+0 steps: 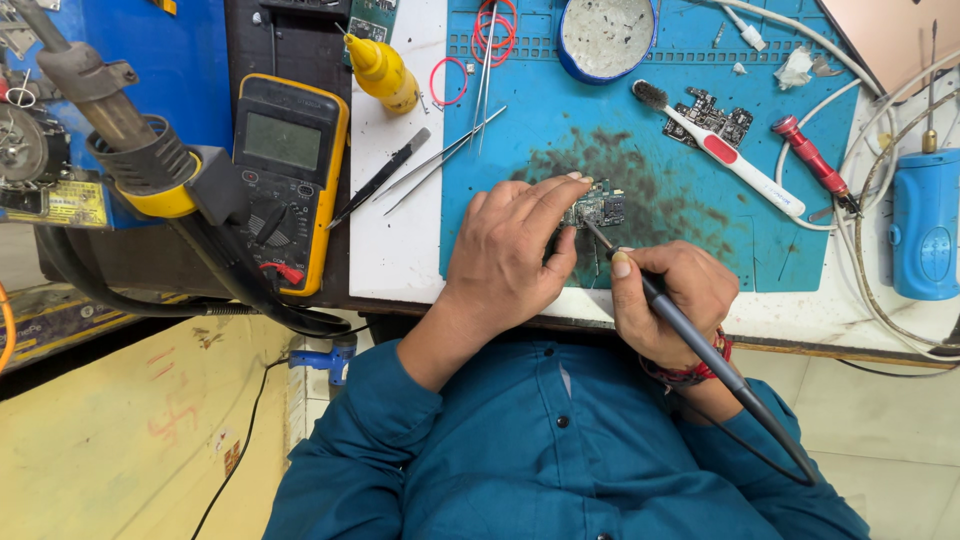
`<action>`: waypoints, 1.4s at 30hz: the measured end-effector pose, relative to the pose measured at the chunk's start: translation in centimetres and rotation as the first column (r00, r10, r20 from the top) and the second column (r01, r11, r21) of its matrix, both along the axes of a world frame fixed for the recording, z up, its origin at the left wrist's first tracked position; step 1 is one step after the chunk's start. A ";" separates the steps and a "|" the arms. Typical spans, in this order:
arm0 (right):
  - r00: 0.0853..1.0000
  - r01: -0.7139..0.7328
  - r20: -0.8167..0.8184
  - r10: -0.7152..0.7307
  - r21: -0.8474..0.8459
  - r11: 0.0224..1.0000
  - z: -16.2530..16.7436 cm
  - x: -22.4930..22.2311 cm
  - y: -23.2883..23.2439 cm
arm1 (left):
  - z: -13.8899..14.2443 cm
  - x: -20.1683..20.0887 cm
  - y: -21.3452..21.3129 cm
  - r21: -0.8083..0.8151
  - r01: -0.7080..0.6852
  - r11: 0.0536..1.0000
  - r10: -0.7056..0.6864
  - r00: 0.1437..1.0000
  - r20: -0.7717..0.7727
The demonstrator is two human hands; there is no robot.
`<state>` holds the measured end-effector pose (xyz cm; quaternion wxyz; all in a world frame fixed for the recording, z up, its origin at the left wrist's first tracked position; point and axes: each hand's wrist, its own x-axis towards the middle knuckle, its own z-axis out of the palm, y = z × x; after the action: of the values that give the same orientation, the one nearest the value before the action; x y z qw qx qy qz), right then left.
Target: The person works on a small circuit board at an electronics repair workbench. They hold the board steady, use tweezers to position components, and solder the board with a soldering iron, dipping the iron or tweezers in flux between soldering passes.
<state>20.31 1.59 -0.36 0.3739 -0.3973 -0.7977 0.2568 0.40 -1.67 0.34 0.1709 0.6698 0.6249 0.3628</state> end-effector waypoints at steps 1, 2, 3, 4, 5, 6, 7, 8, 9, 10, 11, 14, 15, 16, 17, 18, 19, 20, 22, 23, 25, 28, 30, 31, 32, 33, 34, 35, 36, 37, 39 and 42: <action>1.000 -0.001 -0.001 0.001 0.002 1.000 0.0 0.0 0.0 | 0.0 0.0 0.0 -0.002 0.000 1.000 0.000 1.000 -0.001; 1.000 0.001 -0.001 -0.001 -0.003 1.000 0.0 0.0 0.0 | 0.0 0.0 0.0 -0.002 0.001 1.000 -0.001 1.000 0.002; 1.000 0.003 -0.001 -0.003 -0.008 1.000 0.0 0.0 0.0 | 0.0 -0.1 0.0 -0.003 0.002 1.000 -0.002 1.000 0.006; 1.000 0.006 -0.001 -0.006 -0.012 1.000 0.0 0.0 0.0 | 0.0 0.0 0.0 -0.002 0.003 1.000 -0.003 1.000 0.009; 1.000 0.014 -0.003 -0.014 -0.011 1.000 0.0 0.0 0.0 | 0.0 0.0 0.0 0.000 0.004 1.000 -0.004 1.000 0.007; 1.000 0.020 -0.006 -0.020 -0.010 1.000 0.0 0.0 -0.1 | 0.0 0.0 0.0 0.002 0.004 1.000 -0.004 1.000 0.005; 1.000 0.026 -0.008 -0.026 -0.011 1.000 0.0 0.0 -0.1 | 0.0 -0.1 0.0 0.002 0.004 1.000 -0.004 1.000 0.002; 1.000 0.022 -0.011 -0.023 -0.014 1.000 0.0 0.0 -0.1 | 0.1 -0.1 0.0 0.002 0.004 1.000 -0.004 1.000 0.002; 1.000 0.020 -0.013 -0.020 -0.017 1.000 0.0 0.0 -0.1 | 0.1 -0.1 0.0 0.003 0.005 1.000 -0.005 1.000 0.002; 1.000 0.019 -0.016 -0.019 -0.019 1.000 0.0 0.0 -0.1 | 0.1 -0.1 0.0 0.005 0.007 1.000 -0.007 1.000 0.002; 1.000 0.014 -0.015 -0.014 -0.014 1.000 0.0 0.0 -0.1 | 0.0 -0.1 0.0 0.003 0.007 1.000 -0.007 1.000 0.004; 1.000 0.009 -0.013 -0.009 -0.007 1.000 0.0 0.0 -0.1 | 0.0 -0.1 0.0 -0.002 0.007 1.000 -0.007 1.000 0.008; 1.000 0.013 -0.013 -0.013 -0.008 1.000 0.0 0.0 0.0 | 0.0 -0.1 0.0 0.000 0.008 1.000 -0.008 1.000 0.008; 1.000 0.017 -0.014 -0.017 -0.009 1.000 0.0 0.0 0.0 | 0.0 -0.1 0.0 0.001 0.008 1.000 -0.008 1.000 0.008; 1.000 0.015 -0.013 -0.015 -0.011 1.000 0.0 0.0 0.0 | 0.0 -0.1 0.0 0.002 0.007 1.000 -0.007 1.000 0.005; 1.000 0.013 -0.012 -0.013 -0.012 1.000 0.0 0.0 0.0 | 0.0 -0.1 0.0 0.003 0.007 1.000 -0.007 1.000 0.003; 1.000 0.012 -0.011 -0.012 -0.013 1.000 0.0 0.0 0.0 | 0.0 -0.1 0.0 0.004 0.007 1.000 -0.007 1.000 0.002; 1.000 0.015 -0.013 -0.015 -0.011 1.000 0.0 0.0 -0.1 | 0.0 0.0 0.0 0.004 0.007 1.000 -0.007 1.000 0.004; 1.000 0.020 -0.018 -0.020 -0.009 1.000 -0.1 0.0 -0.1 | 0.0 0.0 0.0 0.003 0.004 1.000 -0.004 1.000 0.007; 1.000 0.017 -0.015 -0.017 -0.008 1.000 -0.1 0.0 0.0 | 0.0 0.0 0.0 0.001 0.002 1.000 -0.002 1.000 0.003; 1.000 0.013 -0.007 -0.013 -0.004 1.000 0.0 0.0 0.0 | 0.0 0.0 0.0 0.000 0.002 1.000 -0.002 1.000 -0.003; 1.000 0.008 -0.004 -0.008 -0.012 1.000 0.1 0.0 0.0 | 0.0 0.0 0.0 0.005 0.003 1.000 -0.003 1.000 0.004; 1.000 0.009 -0.003 -0.009 -0.007 1.000 0.1 -0.1 0.0 | 0.0 0.0 0.0 0.004 0.002 1.000 -0.002 1.000 0.005; 1.000 0.010 -0.002 -0.010 -0.004 1.000 0.1 -0.1 0.1 | 0.0 0.0 0.0 0.004 0.001 1.000 -0.001 1.000 0.005; 1.000 0.009 -0.006 -0.009 -0.005 1.000 0.1 -0.1 0.0 | 0.0 0.0 0.0 0.003 0.002 1.000 -0.002 1.000 0.004; 1.000 0.008 -0.010 -0.008 -0.006 1.000 0.1 -0.1 0.0 | 0.0 0.0 0.0 0.003 0.003 1.000 -0.003 1.000 0.003; 1.000 0.006 -0.015 -0.006 -0.007 1.000 0.1 -0.1 0.0 | 0.0 0.0 0.0 0.003 0.003 1.000 -0.003 1.000 0.001; 1.000 0.012 -0.013 -0.012 -0.006 1.000 0.0 -0.1 0.0 | 0.0 0.0 0.0 0.004 0.004 1.000 -0.004 1.000 0.001; 1.000 0.017 -0.011 -0.018 -0.005 1.000 0.0 0.0 0.0 | 0.0 0.0 0.0 0.006 0.006 1.000 -0.006 1.000 0.001; 1.000 0.023 -0.009 -0.023 -0.004 1.000 -0.1 0.0 0.0 | 0.0 0.0 0.0 0.008 0.007 1.000 -0.007 1.000 0.001; 0.999 0.037 -0.028 -0.037 -0.017 0.999 -0.3 0.2 -0.2 | 0.0 -0.1 0.0 0.007 0.005 1.000 -0.005 1.000 0.003; 0.996 0.066 -0.060 -0.070 -0.062 0.996 -0.5 0.8 -0.4 | 0.0 -0.1 0.0 0.012 0.004 1.000 -0.004 1.000 0.000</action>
<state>21.08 1.23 -0.91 0.3948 -0.4271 -0.7637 0.2801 0.34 -1.65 0.33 0.1676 0.6723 0.6211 0.3663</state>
